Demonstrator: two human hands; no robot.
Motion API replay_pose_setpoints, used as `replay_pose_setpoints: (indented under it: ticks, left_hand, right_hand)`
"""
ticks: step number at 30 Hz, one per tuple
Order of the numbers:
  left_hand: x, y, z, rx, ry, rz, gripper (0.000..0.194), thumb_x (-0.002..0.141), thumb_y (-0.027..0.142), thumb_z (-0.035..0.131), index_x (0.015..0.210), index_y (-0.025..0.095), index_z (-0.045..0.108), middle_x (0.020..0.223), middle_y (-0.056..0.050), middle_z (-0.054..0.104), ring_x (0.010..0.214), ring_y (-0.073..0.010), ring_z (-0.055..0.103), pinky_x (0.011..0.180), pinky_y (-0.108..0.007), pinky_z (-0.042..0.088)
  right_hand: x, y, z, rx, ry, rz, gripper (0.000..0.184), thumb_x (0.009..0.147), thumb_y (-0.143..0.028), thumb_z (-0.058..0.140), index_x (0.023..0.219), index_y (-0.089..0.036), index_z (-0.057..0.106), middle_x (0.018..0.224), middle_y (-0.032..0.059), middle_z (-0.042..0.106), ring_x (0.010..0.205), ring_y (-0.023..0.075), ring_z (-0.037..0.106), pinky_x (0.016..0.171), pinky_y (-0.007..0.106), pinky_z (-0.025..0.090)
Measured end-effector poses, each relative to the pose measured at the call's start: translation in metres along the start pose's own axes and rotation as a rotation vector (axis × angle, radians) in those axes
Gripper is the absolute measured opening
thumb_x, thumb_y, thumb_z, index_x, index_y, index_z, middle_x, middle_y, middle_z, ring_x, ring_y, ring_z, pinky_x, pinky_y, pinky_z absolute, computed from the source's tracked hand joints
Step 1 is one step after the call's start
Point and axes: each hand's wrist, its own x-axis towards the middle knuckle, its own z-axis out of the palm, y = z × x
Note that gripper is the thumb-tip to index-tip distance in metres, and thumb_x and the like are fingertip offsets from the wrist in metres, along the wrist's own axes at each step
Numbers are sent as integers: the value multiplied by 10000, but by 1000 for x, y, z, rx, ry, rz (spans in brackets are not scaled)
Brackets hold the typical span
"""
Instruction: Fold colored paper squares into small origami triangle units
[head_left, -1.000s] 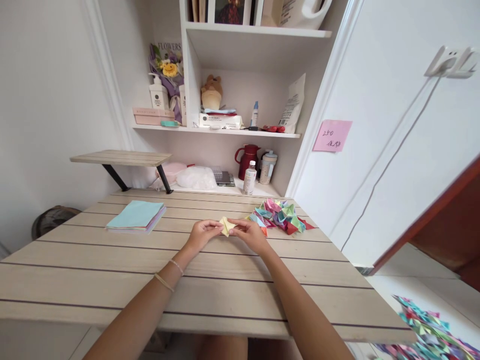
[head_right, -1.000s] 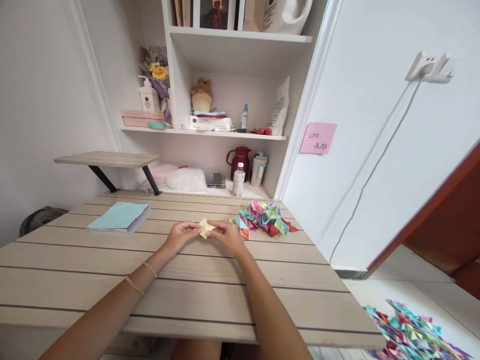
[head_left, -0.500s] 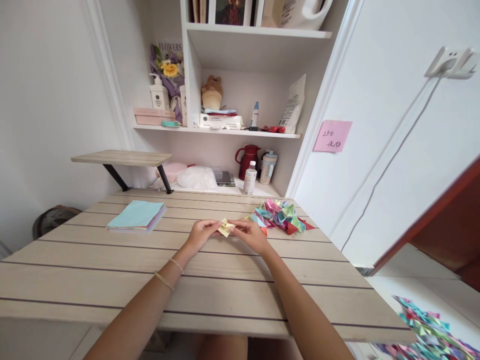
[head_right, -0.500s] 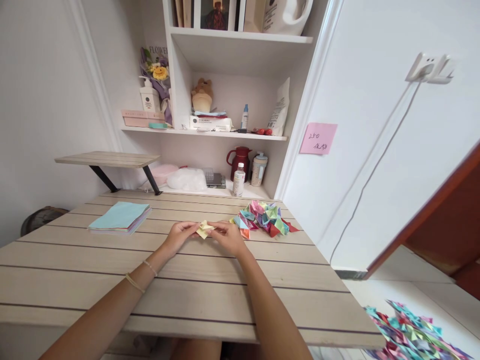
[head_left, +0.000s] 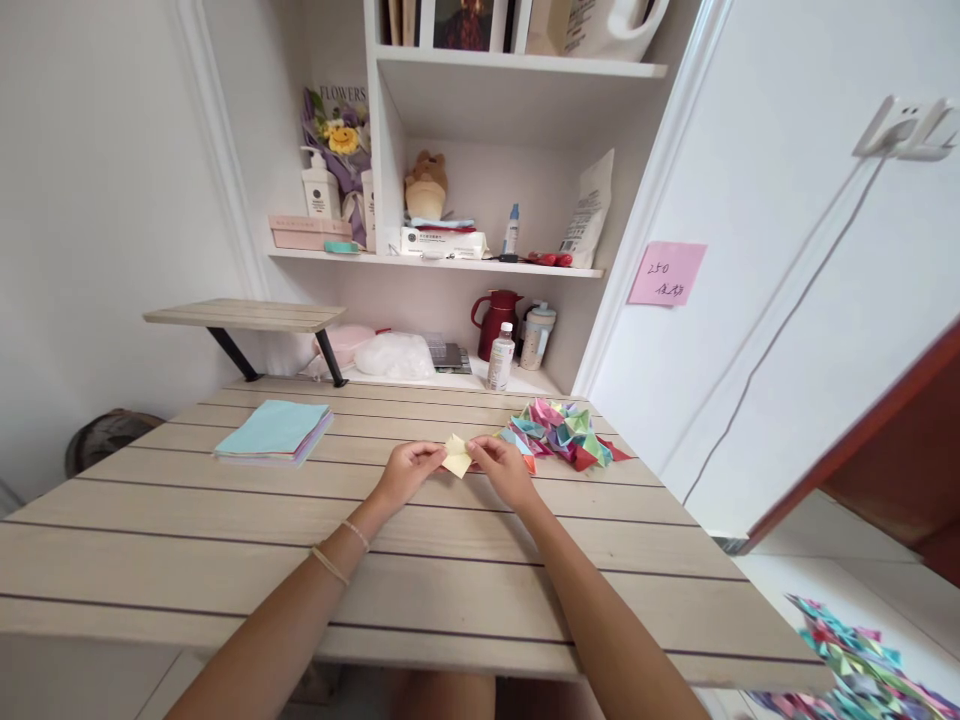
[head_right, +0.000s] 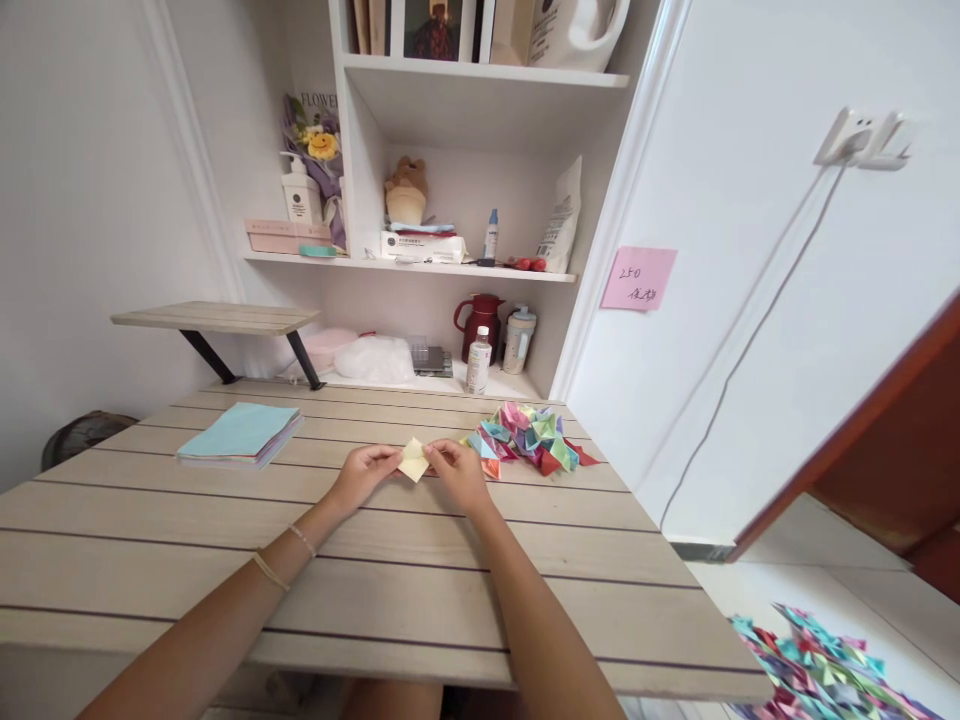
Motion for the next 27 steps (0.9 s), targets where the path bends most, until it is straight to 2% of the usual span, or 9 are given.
replay_pose_setpoints:
  ticks: [2, 6, 8, 12, 15, 18, 23, 27]
  left_hand:
    - [-1, 0, 0, 28, -30, 37, 278, 670, 323, 637, 856, 116, 632, 776, -71, 678, 706, -169, 623, 669, -272, 495]
    - [-2, 0, 0, 31, -68, 63, 387, 711, 304, 598, 1047, 129, 522, 724, -52, 659, 668, -151, 619, 629, -258, 489]
    - [-2, -1, 0, 43, -74, 70, 339, 723, 304, 580, 1012, 136, 526, 707, -40, 651, 650, -150, 618, 605, -258, 491]
    - [-1, -2, -1, 138, -33, 118, 198, 711, 296, 584, 817, 131, 614, 817, -67, 667, 760, -171, 619, 700, -276, 485]
    - [-1, -3, -2, 130, -56, 96, 315, 671, 292, 630, 933, 118, 610, 927, -102, 662, 837, -196, 618, 757, -305, 482]
    - [-2, -5, -2, 110, -61, 69, 426, 630, 281, 674, 1006, 105, 575, 934, -118, 660, 854, -207, 620, 775, -328, 484]
    - [-1, -7, -3, 135, -49, 56, 379, 634, 296, 672, 954, 115, 582, 864, -102, 666, 808, -198, 625, 754, -331, 490]
    - [1, -8, -3, 128, -66, 76, 342, 630, 286, 678, 911, 116, 580, 820, -77, 650, 742, -166, 610, 714, -303, 488]
  right_hand:
    - [0, 2, 1, 8, -21, -6, 270, 722, -424, 556, 776, -169, 629, 736, 33, 630, 700, 168, 597, 627, 286, 513]
    - [1, 9, 4, 29, 3, -21, 293, 726, -363, 569, 956, -182, 578, 566, -32, 550, 544, 125, 559, 549, 264, 497]
    - [2, 11, 4, 4, -5, -24, 278, 732, -353, 562, 944, -174, 584, 554, -29, 548, 533, 124, 557, 540, 261, 492]
    - [2, 9, 1, -168, -43, -63, 265, 709, -365, 591, 874, -165, 644, 740, 44, 645, 640, 153, 584, 586, 269, 485]
    - [2, 6, -2, -381, -15, -146, 326, 658, -351, 655, 938, -184, 655, 775, 51, 660, 661, 165, 576, 605, 274, 466]
    - [0, 4, -4, -538, -7, -241, 284, 701, -338, 627, 942, -193, 665, 730, 53, 658, 629, 158, 569, 592, 263, 446]
    - [-1, 1, -4, -634, -48, -337, 209, 796, -313, 525, 886, -203, 678, 719, 48, 667, 655, 155, 588, 627, 251, 435]
    - [-2, -2, -3, -678, -36, -332, 209, 819, -300, 493, 854, -204, 675, 681, 33, 660, 633, 143, 580, 617, 238, 419]
